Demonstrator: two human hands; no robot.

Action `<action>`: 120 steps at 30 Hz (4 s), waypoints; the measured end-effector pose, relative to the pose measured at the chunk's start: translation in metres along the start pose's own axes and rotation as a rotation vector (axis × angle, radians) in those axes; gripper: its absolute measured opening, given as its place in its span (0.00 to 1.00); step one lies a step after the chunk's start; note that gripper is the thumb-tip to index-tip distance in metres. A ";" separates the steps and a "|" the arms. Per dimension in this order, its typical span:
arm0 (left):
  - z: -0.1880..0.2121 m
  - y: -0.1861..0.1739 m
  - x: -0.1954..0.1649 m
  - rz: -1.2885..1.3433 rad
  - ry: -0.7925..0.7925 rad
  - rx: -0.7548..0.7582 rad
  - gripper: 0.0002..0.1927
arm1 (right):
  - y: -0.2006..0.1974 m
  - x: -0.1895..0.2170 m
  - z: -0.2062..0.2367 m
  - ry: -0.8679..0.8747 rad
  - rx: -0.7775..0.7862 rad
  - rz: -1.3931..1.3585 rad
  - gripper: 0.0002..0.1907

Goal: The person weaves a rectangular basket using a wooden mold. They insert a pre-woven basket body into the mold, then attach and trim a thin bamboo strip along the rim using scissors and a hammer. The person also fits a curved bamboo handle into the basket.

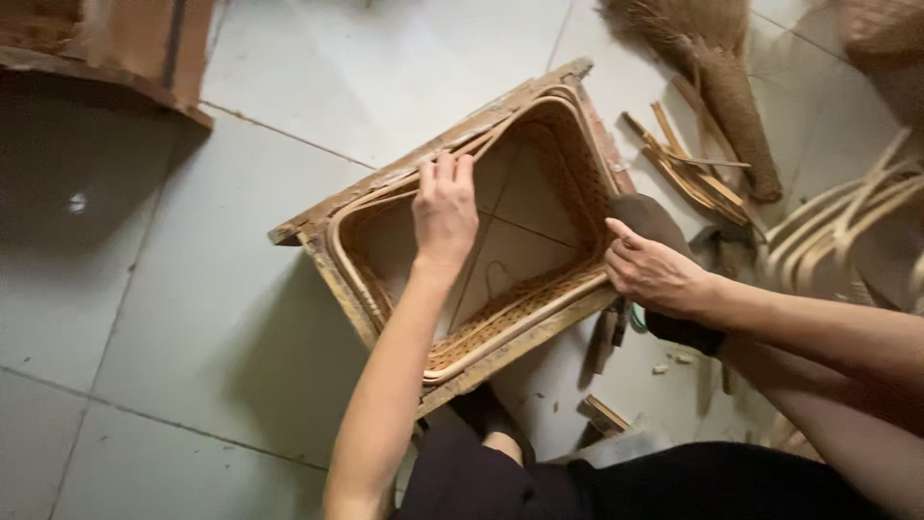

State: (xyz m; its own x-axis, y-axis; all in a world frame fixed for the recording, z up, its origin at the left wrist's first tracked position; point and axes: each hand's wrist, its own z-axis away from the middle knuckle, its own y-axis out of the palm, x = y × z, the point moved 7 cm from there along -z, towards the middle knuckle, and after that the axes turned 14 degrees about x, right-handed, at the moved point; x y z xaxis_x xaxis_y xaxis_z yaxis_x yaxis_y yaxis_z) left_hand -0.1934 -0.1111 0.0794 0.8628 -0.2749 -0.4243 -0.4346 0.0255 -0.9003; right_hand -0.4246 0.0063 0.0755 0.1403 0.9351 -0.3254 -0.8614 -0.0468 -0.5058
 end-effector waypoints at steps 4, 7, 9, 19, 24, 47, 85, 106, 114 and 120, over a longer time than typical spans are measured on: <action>-0.002 -0.002 0.001 -0.011 0.007 -0.010 0.16 | -0.020 0.020 -0.027 -0.132 0.338 -0.116 0.15; -0.001 0.000 0.002 0.010 0.006 -0.006 0.16 | -0.109 0.071 -0.066 -0.320 -0.111 -0.618 0.38; 0.001 0.002 0.003 -0.004 0.006 -0.017 0.15 | -0.160 0.101 -0.089 -0.356 -0.375 -0.814 0.29; -0.019 0.021 0.007 -0.196 -0.039 -0.075 0.10 | -0.184 0.154 -0.097 -0.163 -0.612 -0.622 0.23; -0.015 0.013 0.001 -0.247 -0.025 -0.128 0.03 | -0.150 0.095 -0.110 -0.398 -0.105 -0.919 0.20; -0.022 0.029 0.009 -0.191 -0.031 -0.136 0.03 | 0.042 -0.123 -0.072 1.013 -0.162 -0.876 0.07; 0.009 0.023 -0.002 -0.125 0.150 -0.016 0.06 | 0.030 -0.214 -0.091 0.816 -0.310 -1.321 0.33; -0.028 0.045 0.036 -0.455 -0.017 0.065 0.58 | 0.004 -0.204 0.000 0.451 0.004 -0.911 0.23; -0.024 0.039 0.031 -0.461 0.021 0.000 0.54 | -0.024 -0.095 0.098 0.225 0.132 -0.692 0.10; -0.031 0.023 0.025 -0.336 -0.043 0.101 0.53 | -0.006 -0.055 0.040 -0.060 -0.361 -0.530 0.16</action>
State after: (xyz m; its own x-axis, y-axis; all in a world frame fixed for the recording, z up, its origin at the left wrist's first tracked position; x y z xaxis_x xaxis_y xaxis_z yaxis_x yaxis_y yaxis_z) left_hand -0.1902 -0.1474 0.0508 0.9644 -0.2432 -0.1040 -0.0981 0.0362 -0.9945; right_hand -0.4468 -0.0307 0.1286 0.4656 0.8811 0.0827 -0.4626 0.3220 -0.8260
